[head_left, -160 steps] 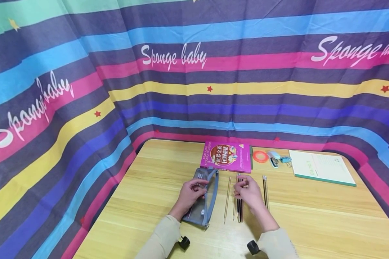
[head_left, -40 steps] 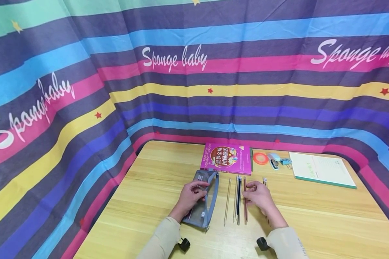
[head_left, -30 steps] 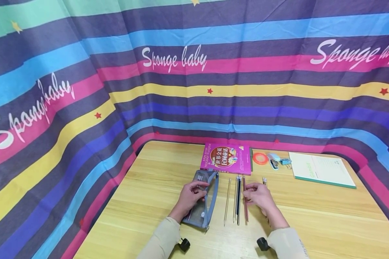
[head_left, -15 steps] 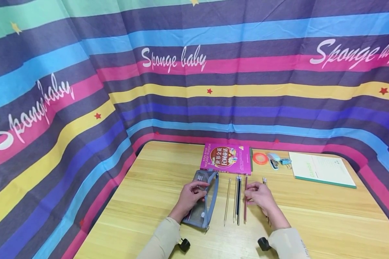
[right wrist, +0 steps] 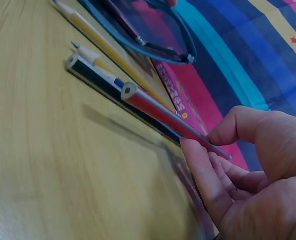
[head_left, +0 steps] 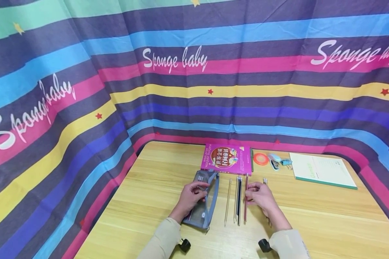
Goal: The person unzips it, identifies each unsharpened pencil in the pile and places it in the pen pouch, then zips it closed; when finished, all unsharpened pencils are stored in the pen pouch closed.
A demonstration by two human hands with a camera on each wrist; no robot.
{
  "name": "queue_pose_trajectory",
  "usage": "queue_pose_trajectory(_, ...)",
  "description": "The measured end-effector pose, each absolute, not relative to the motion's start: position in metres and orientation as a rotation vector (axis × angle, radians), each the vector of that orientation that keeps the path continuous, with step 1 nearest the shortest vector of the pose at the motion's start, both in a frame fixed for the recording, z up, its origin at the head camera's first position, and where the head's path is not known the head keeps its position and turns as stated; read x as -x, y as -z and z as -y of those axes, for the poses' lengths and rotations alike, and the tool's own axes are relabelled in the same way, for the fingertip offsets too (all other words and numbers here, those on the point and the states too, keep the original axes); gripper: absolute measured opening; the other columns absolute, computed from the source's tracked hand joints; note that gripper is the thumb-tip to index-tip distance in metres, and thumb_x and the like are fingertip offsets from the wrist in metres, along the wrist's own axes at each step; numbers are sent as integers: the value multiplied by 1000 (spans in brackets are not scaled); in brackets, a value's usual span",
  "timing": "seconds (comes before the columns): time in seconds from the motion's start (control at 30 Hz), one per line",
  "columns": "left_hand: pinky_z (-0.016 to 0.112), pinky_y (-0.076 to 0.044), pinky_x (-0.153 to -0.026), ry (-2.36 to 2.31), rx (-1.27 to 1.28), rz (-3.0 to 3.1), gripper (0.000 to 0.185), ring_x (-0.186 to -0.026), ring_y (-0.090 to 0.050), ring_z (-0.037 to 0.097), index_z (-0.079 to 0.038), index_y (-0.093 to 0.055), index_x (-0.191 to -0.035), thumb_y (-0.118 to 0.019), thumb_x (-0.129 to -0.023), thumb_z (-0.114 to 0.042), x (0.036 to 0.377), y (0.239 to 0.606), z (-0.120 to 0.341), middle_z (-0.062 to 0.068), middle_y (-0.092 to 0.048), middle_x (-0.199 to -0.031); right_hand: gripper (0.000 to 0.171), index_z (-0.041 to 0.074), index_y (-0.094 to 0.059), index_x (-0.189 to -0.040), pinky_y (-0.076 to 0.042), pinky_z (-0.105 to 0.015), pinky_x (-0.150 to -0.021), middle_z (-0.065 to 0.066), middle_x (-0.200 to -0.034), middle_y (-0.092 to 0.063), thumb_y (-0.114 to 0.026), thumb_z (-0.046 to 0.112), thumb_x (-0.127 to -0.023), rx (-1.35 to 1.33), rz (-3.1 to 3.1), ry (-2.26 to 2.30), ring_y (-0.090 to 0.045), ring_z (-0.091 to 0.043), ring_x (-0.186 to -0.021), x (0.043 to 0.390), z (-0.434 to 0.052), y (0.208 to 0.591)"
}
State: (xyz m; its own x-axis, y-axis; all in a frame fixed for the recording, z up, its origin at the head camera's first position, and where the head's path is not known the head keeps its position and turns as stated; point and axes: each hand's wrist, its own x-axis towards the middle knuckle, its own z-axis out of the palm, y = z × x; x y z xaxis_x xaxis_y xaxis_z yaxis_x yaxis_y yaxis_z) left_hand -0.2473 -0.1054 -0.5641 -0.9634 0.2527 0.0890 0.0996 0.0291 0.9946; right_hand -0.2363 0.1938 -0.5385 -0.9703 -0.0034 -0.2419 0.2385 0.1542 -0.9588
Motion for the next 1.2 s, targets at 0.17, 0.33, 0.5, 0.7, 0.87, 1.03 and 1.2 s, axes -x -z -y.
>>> queue_pose_trajectory(0.17,22,-58,-62,-2078,-380,-2173,30,-60,-63,10,3,-71,-122,-72,-91,1,248,565,107,5,-68,-74,42,-16,-51,-131,-65,-37,-72,-20,-107,-64,-65,-6,-92,-225,-2223,1942,-67,-23,-78,236,-188,535)
queue_pose_trajectory(0.33,22,-58,-62,-2082,-359,-2191,32,-59,-63,10,3,-71,-121,-73,-90,2,246,564,106,5,-67,-73,41,-15,-51,-129,-65,-37,-74,-16,-104,-63,-65,-7,-92,-196,-2209,1982,-67,-22,-78,235,-182,529)
queue_pose_trajectory(0.5,23,-58,-63,-2077,-350,-2194,30,-60,-64,12,2,-72,-121,-72,-90,3,247,563,106,5,-68,-73,38,-14,-47,-126,-65,-39,-74,-9,-98,-58,-63,-8,-92,-159,-2168,2042,-65,-20,-77,235,-176,525)
queue_pose_trajectory(0.7,22,-57,-62,-2088,-352,-2208,31,-60,-64,11,0,-73,-120,-73,-90,2,247,563,106,2,-68,-72,35,-13,-44,-123,-66,-38,-75,-10,-99,-54,-60,-10,-93,-151,-2108,2097,-66,-22,-78,234,-164,523)
queue_pose_trajectory(0.87,22,-57,-62,-2087,-372,-2209,30,-60,-64,10,1,-72,-120,-73,-90,2,248,563,104,3,-68,-72,31,-11,-45,-121,-66,-36,-73,-11,-99,-54,-59,-10,-93,-154,-2093,2136,-66,-22,-77,234,-156,524)
queue_pose_trajectory(1.03,22,-58,-62,-2095,-367,-2199,30,-59,-64,9,3,-72,-120,-72,-90,4,247,560,105,4,-69,-74,29,-11,-45,-119,-66,-38,-74,-10,-97,-54,-57,-11,-92,-113,-2065,2191,-66,-21,-76,234,-145,527)
queue_pose_trajectory(1.2,21,-58,-62,-2098,-366,-2197,31,-59,-64,8,3,-71,-121,-72,-90,4,245,557,107,2,-68,-74,29,-10,-45,-116,-66,-38,-73,-11,-96,-55,-58,-12,-90,-83,-2045,2242,-68,-22,-74,232,-130,531)
